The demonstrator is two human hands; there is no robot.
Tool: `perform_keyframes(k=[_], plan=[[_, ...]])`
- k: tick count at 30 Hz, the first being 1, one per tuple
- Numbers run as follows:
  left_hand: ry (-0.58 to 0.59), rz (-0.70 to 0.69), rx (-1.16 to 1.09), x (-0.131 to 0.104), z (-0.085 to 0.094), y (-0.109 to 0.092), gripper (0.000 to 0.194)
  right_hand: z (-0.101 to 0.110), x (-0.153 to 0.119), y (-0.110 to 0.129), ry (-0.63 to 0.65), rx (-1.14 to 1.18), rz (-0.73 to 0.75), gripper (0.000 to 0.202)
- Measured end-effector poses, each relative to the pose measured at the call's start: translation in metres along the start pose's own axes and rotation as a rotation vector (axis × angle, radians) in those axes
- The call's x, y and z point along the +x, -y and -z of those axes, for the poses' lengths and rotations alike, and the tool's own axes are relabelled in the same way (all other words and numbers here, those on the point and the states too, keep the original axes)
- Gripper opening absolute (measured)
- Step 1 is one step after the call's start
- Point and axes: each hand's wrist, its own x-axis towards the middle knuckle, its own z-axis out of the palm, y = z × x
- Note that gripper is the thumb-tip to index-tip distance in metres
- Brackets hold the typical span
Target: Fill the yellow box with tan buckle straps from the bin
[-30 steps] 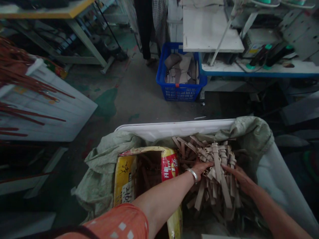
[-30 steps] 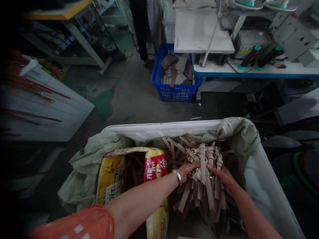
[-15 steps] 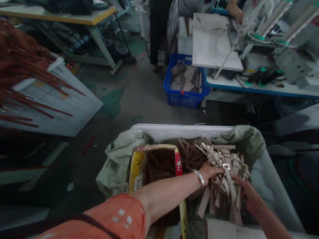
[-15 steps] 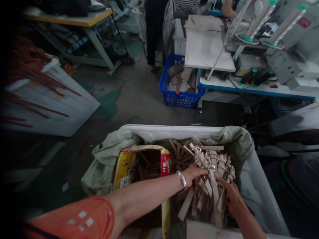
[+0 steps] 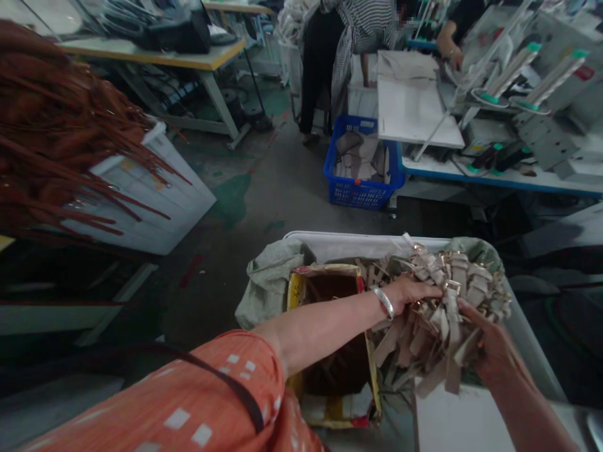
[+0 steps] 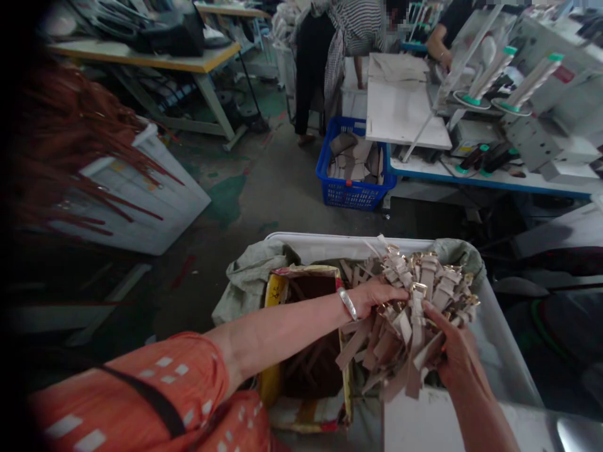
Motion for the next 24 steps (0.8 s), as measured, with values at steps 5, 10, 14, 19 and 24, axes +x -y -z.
perform_keyframes(k=[5, 10, 14, 19, 24], plan=[[0.031, -0.083, 0.02, -0.054, 0.004, -0.026, 0.039, -0.023, -0.054, 0.031, -0.086, -0.007, 0.025, 0.059], [0.042, -0.117, 0.014, -0.144, 0.041, -0.038, 0.052, -0.067, -0.125, 0.022, 0.046, -0.054, 0.065, 0.061], [-0.149, -0.037, -0.039, -0.205, 0.084, -0.024, 0.048, -0.108, -0.167, -0.017, 0.267, -0.02, 0.057, 0.057], [-0.298, -0.024, -0.08, -0.217, 0.127, 0.022, 0.047, -0.137, -0.159, -0.073, 0.307, -0.111, 0.078, 0.056], [-0.373, 0.022, -0.028, -0.173, 0.151, 0.076, 0.044, -0.143, -0.105, -0.126, 0.399, -0.257, 0.082, 0.046]])
